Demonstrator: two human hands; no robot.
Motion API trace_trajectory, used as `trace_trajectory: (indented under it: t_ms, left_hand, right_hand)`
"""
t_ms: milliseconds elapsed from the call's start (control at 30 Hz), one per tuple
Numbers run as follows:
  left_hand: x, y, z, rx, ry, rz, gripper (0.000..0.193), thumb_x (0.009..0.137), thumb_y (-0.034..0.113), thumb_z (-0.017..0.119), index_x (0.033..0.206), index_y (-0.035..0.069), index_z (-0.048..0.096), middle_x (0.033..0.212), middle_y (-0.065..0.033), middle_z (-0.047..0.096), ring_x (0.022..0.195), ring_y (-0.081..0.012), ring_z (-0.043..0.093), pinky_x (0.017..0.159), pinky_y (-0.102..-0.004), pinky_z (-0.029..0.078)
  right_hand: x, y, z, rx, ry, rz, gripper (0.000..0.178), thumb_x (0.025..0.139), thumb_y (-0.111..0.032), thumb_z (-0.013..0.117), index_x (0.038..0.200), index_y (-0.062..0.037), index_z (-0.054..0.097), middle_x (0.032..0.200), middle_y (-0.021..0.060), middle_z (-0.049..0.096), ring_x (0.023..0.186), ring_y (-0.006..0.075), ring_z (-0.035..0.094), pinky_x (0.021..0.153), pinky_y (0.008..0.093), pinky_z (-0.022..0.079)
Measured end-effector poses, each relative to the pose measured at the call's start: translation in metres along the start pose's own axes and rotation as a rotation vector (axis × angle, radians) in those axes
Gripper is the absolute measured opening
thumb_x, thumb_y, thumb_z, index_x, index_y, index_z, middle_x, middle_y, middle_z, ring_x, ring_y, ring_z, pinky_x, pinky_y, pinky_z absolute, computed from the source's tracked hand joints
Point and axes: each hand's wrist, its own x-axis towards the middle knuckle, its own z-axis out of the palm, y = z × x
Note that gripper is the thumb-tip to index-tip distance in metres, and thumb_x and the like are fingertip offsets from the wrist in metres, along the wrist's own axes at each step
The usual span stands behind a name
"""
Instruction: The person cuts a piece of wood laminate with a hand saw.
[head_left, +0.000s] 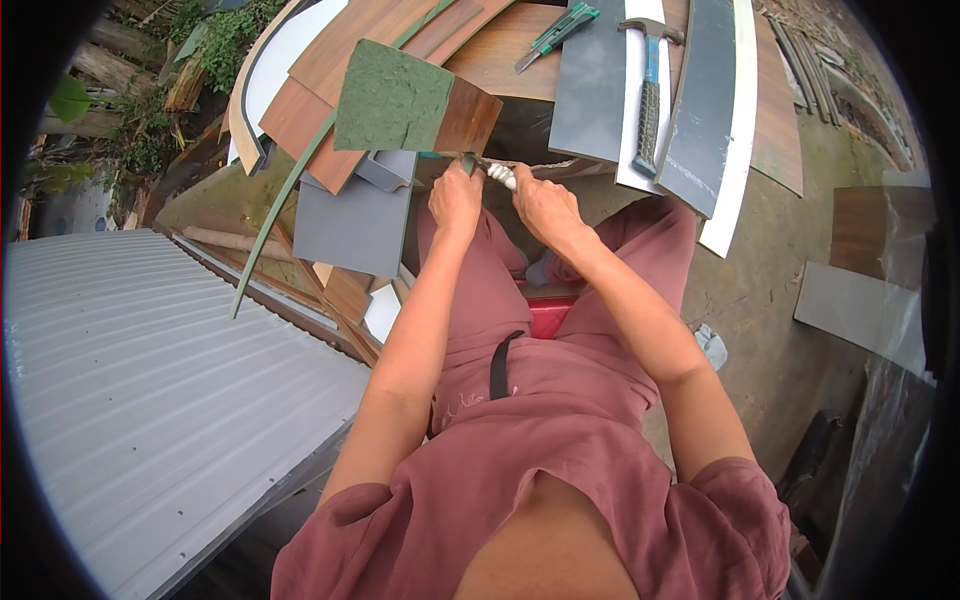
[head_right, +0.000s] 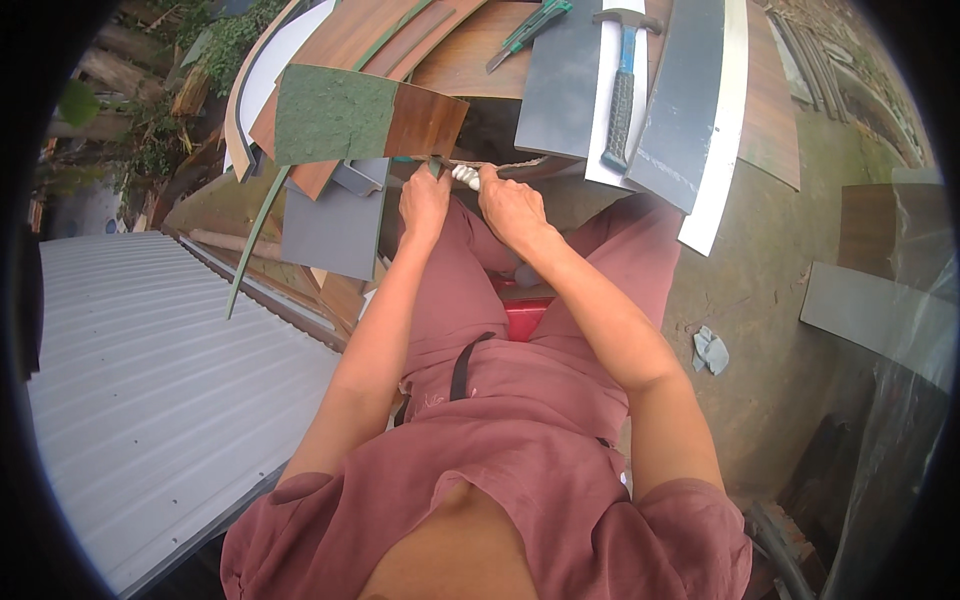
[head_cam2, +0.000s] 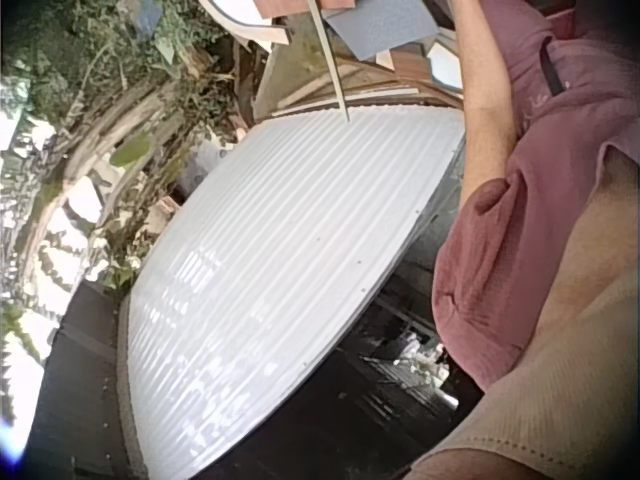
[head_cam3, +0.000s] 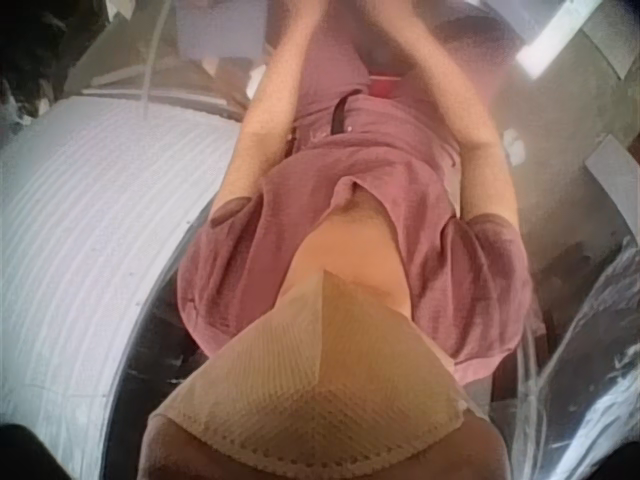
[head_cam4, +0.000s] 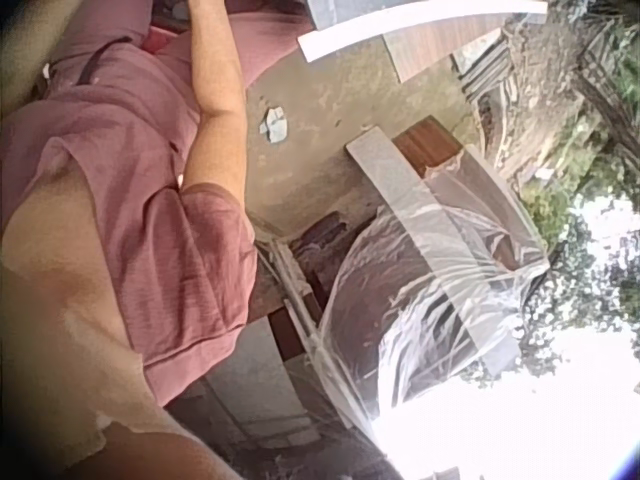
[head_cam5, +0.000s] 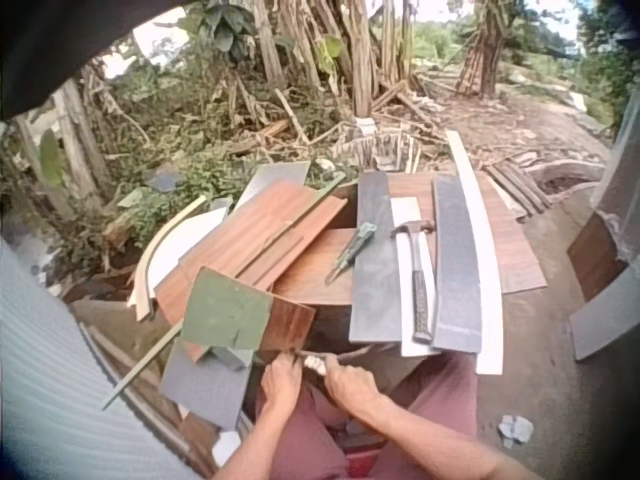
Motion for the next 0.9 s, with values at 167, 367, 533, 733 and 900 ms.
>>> trace_trajectory:
  t_ms: [167, 367, 533, 733, 900]
  left_hand:
    - [-0.002, 0.002, -0.003, -0.015, 0.005, -0.010, 0.031, 0.081, 0.030, 0.062, 0.096, 0.003, 0.064, 0.086, -0.0239, 0.065, 0.086, -0.0407, 0.062, 0.077, -0.0484, 0.049]
    - [0.000, 0.002, -0.002, -0.038, -0.014, 0.007, 0.031, 0.081, 0.029, 0.061, 0.096, 0.002, 0.064, 0.086, -0.0245, 0.065, 0.086, -0.0412, 0.062, 0.078, -0.0490, 0.048]
    - [0.001, -0.003, -0.001, -0.038, -0.015, 0.021, 0.030, 0.081, 0.029, 0.061, 0.093, 0.002, 0.064, 0.085, -0.0247, 0.065, 0.085, -0.0417, 0.062, 0.077, -0.0493, 0.048]
    - [-0.001, 0.002, -0.004, -0.032, -0.017, 0.013, 0.031, 0.082, 0.029, 0.059, 0.095, 0.002, 0.063, 0.087, -0.0257, 0.064, 0.087, -0.0433, 0.061, 0.077, -0.0497, 0.047]
    - [-0.002, 0.002, 0.000, -0.042, 0.012, 0.031, 0.028, 0.081, 0.028, 0.061, 0.092, 0.003, 0.063, 0.085, -0.0246, 0.065, 0.084, -0.0414, 0.062, 0.076, -0.0495, 0.048]
  right_hand:
    - [-0.045, 0.031, -0.014, -0.029, -0.065, 0.018, 0.021, 0.086, -0.013, 0.052, 0.100, -0.0029, 0.040, 0.071, 0.0248, 0.062, 0.071, 0.0437, 0.062, 0.062, 0.0527, 0.048]
    - [-0.007, 0.005, 0.001, -0.024, -0.015, 0.022, 0.020, 0.087, -0.013, 0.051, 0.099, -0.0029, 0.040, 0.071, 0.0245, 0.062, 0.071, 0.0434, 0.061, 0.062, 0.0528, 0.048]
    - [-0.015, 0.014, -0.002, 0.045, -0.009, -0.027, 0.020, 0.087, -0.013, 0.051, 0.099, -0.0028, 0.040, 0.071, 0.0247, 0.062, 0.070, 0.0440, 0.061, 0.062, 0.0533, 0.048]
    - [-0.036, 0.026, -0.009, 0.005, -0.059, 0.042, 0.021, 0.086, -0.013, 0.052, 0.100, -0.0034, 0.040, 0.071, 0.0244, 0.062, 0.071, 0.0443, 0.061, 0.062, 0.0534, 0.048]
    - [0.007, 0.000, 0.004, 0.036, -0.011, 0.028, 0.019, 0.087, -0.014, 0.051, 0.099, -0.0030, 0.041, 0.072, 0.0248, 0.062, 0.072, 0.0442, 0.061, 0.062, 0.0537, 0.048]
